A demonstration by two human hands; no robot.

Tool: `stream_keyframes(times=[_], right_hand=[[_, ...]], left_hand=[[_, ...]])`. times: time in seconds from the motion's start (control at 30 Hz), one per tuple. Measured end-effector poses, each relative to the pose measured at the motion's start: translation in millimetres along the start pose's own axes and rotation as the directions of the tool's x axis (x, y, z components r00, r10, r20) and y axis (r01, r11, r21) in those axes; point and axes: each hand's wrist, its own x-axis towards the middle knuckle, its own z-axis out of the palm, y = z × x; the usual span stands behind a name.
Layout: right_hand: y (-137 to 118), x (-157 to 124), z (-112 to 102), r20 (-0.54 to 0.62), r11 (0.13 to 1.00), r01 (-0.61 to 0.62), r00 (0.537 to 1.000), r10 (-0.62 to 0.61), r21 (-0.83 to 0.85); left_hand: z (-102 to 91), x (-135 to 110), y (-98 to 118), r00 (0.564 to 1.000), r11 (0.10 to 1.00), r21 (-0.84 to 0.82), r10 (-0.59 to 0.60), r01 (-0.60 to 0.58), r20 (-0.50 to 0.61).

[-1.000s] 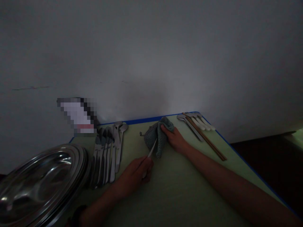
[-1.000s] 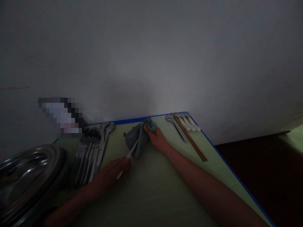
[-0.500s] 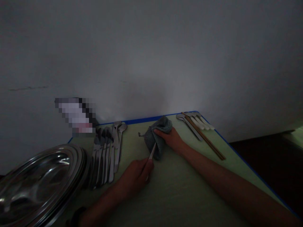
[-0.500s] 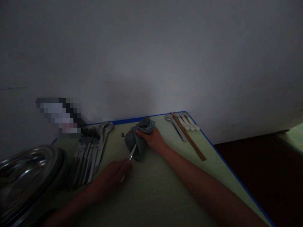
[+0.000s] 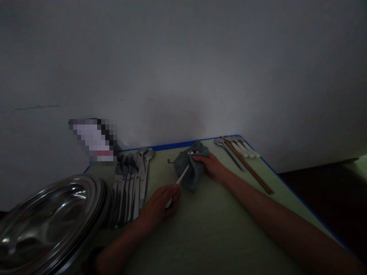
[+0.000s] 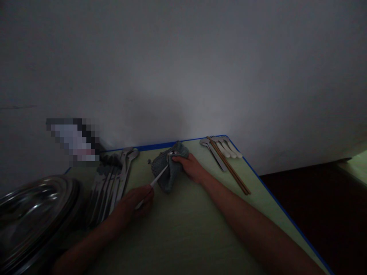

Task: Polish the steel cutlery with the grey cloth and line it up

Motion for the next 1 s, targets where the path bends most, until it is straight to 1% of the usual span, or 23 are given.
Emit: stream_keyframes(times=[0.07,0.17,0.23,0.3,0.43,0.53,0.77,1.0], right_hand=[[-1,-1,-2,0.031,1.0,0.002,1.0,-0.002,-0.006],[-4,-4,0,0.076,0.992,0.061,0.996,-0.053,-0.111],[-6,-5,3,0.073,0.977,0.099,0.994,-0.087,-0.188],[-7,-6,5,0.053,0.961,0.127,0.992,-0.118,-0.245],[-7,-6,9,-0.034,0.937,0.127,0.989,-0.146,-0.325],[-7,-6,10,-0.082,0.951,0.098,0.988,-0.128,-0.294],[-5,-5,10,-0.072,0.973,0.109,0.989,-0.126,-0.206],[-5,-5,9,-0.095,0.973,0.074,0.991,-0.097,-0.218]], left_hand=[[1.0,-1,2,1.0,0.998,0.056,0.012,-0.012,-0.004],[4.3,-5,7,0.998,0.974,0.22,0.06,-0.061,0.011],[6.3,-7,11,0.997,0.95,0.304,0.076,-0.078,0.02],[7.6,-8,13,0.996,0.933,0.348,0.087,-0.089,0.021],[8.9,-9,15,0.998,0.929,0.365,0.064,-0.066,0.017],[9.2,-9,15,0.997,0.931,0.355,0.076,-0.083,0.032],[8.9,-9,16,0.998,0.942,0.331,0.059,-0.062,0.021],[8.3,-10,13,0.998,0.944,0.324,0.053,-0.061,0.033]])
